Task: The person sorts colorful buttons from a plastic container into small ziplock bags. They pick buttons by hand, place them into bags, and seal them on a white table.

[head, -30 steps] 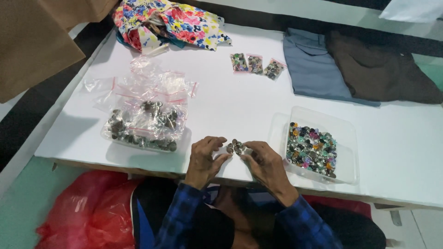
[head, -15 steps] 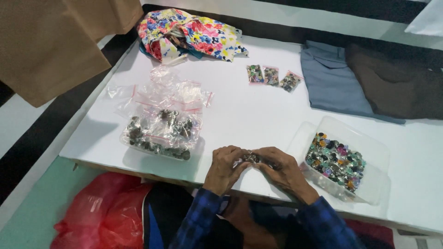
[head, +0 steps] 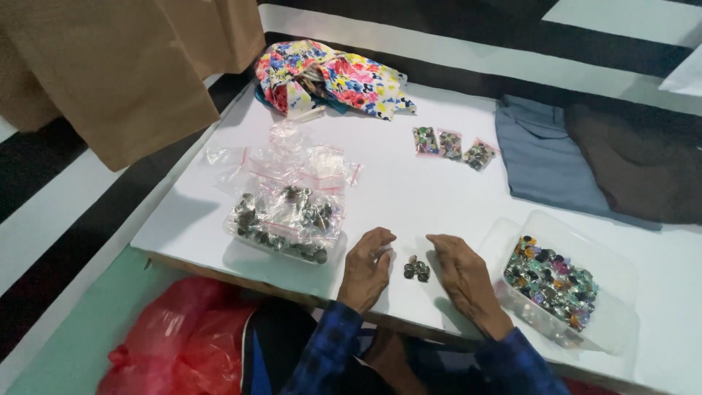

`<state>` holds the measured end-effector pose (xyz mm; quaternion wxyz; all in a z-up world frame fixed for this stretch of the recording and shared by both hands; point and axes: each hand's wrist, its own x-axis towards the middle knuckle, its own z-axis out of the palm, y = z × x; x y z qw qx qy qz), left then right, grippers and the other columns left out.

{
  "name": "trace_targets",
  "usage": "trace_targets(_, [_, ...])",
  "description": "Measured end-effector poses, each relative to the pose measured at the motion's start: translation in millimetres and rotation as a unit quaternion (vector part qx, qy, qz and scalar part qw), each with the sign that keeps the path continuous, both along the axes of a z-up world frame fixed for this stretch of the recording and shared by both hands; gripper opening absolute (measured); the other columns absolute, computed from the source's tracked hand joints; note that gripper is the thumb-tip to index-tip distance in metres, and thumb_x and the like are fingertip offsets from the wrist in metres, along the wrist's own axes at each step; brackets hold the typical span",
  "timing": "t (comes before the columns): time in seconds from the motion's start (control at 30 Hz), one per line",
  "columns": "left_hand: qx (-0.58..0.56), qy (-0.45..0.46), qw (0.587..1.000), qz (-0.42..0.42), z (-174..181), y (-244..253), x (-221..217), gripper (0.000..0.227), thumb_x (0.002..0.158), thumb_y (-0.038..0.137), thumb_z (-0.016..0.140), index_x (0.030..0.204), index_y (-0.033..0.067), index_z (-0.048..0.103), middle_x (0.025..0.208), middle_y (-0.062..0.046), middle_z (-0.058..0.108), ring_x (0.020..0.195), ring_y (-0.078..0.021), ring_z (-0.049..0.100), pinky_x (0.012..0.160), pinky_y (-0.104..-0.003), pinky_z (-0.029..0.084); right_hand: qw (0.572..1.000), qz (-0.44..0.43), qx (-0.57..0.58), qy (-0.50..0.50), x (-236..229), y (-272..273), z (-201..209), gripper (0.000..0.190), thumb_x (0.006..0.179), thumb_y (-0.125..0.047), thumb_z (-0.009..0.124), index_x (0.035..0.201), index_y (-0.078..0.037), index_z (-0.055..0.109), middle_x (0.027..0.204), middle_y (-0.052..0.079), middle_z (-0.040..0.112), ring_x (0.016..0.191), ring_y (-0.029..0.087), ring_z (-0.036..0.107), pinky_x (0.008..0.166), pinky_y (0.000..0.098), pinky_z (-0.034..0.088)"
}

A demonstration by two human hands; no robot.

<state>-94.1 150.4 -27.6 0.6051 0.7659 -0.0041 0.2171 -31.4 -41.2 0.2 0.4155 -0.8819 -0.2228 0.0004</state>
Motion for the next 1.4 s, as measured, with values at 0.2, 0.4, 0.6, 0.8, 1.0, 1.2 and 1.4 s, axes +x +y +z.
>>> trace_targets(0.2, [0.115,-0.028,0.992,0.051,6,-6,-10,0.032,0.093,-0.009,0.048,0.124,-0.0031,0.057,0.133,-0.028,0.053,0.123,-0.0463,0.056,0.101,-0.050,0.055,0.970,0.072,-0.169,-0.156,45,88,10,0.036,0.105,-0.035,0.051,0.128,-0.012,0.067,0.128,0.014,0.065,0.111,0.034,0.069,0.089,0.0417,0.060])
trace_targets(0.4, [0.139,-0.065,0.982,0.112,0,-7,-5,0.036,0.088,-0.011,0.039,0.120,-0.0048,0.055,0.123,-0.024,0.057,0.106,-0.0391,0.060,0.097,-0.044,0.051,0.949,0.172,-0.196,-0.176,117,162,-28,0.045,0.101,-0.028,0.051,0.146,-0.021,0.050,0.153,0.009,0.046,0.111,0.038,0.061,0.083,0.0537,0.055])
trace_targets(0.6, [0.110,-0.028,0.987,0.110,-12,-7,-2,0.034,0.090,-0.008,0.039,0.119,-0.0083,0.057,0.134,-0.030,0.055,0.119,-0.0424,0.057,0.106,-0.045,0.047,0.956,0.114,-0.184,-0.200,114,173,-27,0.027,0.103,-0.031,0.048,0.102,-0.017,0.070,0.102,0.008,0.065,0.077,0.037,0.063,0.055,0.0554,0.052])
trace_targets(0.8, [0.122,-0.029,0.984,0.126,-20,-9,1,0.029,0.094,-0.002,0.044,0.115,-0.0040,0.063,0.132,-0.023,0.058,0.119,-0.0354,0.060,0.105,-0.040,0.048,0.908,0.117,-0.304,-0.262,119,151,-49,0.019,0.081,0.008,0.045,0.094,-0.001,0.057,0.092,0.018,0.061,0.082,0.043,0.061,0.056,0.0545,0.052])
trace_targets(1.0, [0.198,-0.034,0.969,0.142,-23,-15,-1,0.028,0.093,-0.008,0.051,0.120,-0.0058,0.059,0.139,-0.028,0.051,0.125,-0.0393,0.056,0.099,-0.042,0.053,0.923,0.143,-0.279,-0.222,118,131,-41,0.022,0.067,0.009,0.051,0.083,-0.006,0.050,0.087,0.015,0.060,0.075,0.039,0.060,0.057,0.0489,0.051])
trace_targets(1.2, [0.366,0.017,0.914,0.172,0,-12,8,0.050,0.079,-0.007,0.066,0.127,0.0017,0.052,0.134,-0.020,0.054,0.129,-0.0358,0.050,0.103,-0.048,0.044,0.933,0.106,-0.305,-0.160,65,113,37,0.035,0.085,0.001,0.070,0.117,-0.013,0.072,0.128,0.010,0.068,0.107,0.032,0.069,0.088,0.0417,0.061])
trace_targets(1.4, [0.455,0.096,0.869,0.172,-15,-4,39,0.058,0.086,0.008,0.057,0.142,-0.0004,0.045,0.147,-0.023,0.046,0.144,-0.0364,0.036,0.118,-0.053,0.024,0.925,0.089,-0.320,-0.183,59,114,38,0.025,0.094,-0.010,0.064,0.117,-0.017,0.072,0.119,0.004,0.066,0.102,0.022,0.069,0.084,0.0350,0.061])
